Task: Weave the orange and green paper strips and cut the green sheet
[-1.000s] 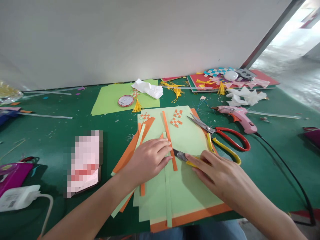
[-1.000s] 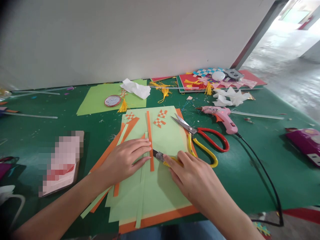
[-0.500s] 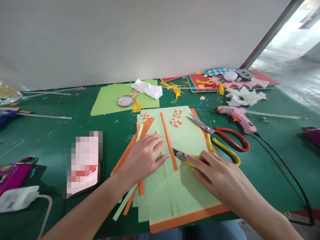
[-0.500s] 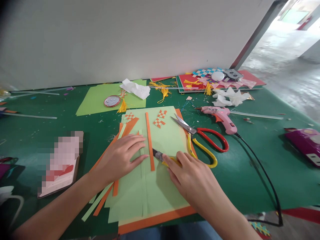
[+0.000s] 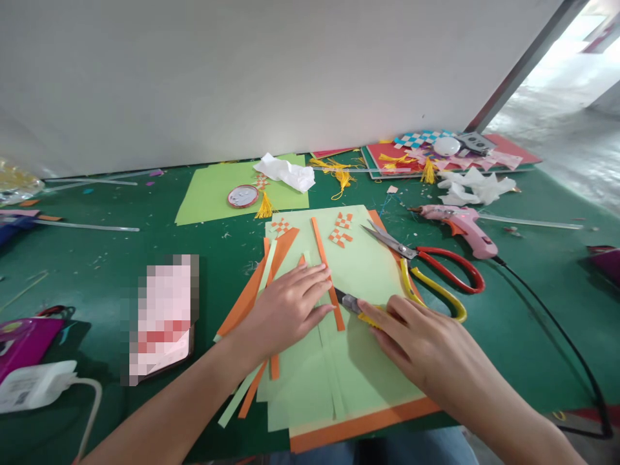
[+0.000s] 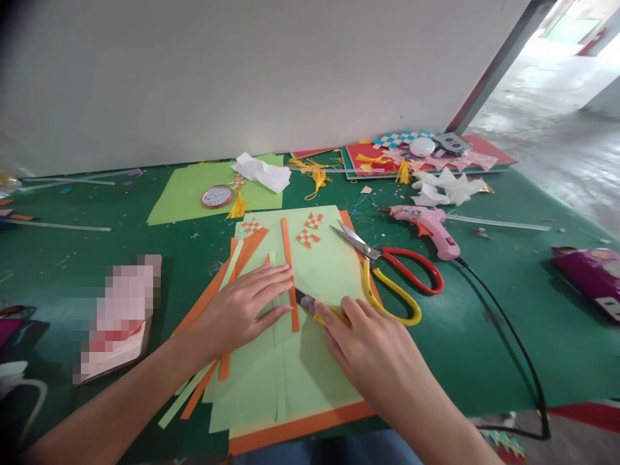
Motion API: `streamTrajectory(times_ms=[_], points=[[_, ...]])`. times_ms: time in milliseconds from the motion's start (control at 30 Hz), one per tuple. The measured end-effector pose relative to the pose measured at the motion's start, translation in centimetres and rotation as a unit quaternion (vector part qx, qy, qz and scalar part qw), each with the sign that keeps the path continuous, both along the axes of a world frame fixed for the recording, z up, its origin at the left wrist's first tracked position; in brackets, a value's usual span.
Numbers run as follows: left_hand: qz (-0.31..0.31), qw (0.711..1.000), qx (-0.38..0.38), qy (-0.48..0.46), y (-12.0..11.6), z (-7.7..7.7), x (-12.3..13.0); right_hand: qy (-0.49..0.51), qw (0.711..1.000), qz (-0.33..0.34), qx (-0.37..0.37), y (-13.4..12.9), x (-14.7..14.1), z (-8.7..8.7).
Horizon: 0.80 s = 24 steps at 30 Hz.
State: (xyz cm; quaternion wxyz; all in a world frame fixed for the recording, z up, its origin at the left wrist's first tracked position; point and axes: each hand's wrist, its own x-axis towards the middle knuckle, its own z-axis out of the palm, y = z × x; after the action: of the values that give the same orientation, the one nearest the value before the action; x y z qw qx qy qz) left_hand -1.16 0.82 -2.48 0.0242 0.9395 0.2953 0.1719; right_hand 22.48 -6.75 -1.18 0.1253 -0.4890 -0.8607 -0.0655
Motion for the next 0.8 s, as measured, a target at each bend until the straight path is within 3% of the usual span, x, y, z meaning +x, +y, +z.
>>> streamTrajectory(times_ms=[800], points=[[-0.003,1.000,-0.007,-0.006,0.04,0.16,0.03,0.002,1.000,-0.017,0.001,0.19,-0.44,-0.04]])
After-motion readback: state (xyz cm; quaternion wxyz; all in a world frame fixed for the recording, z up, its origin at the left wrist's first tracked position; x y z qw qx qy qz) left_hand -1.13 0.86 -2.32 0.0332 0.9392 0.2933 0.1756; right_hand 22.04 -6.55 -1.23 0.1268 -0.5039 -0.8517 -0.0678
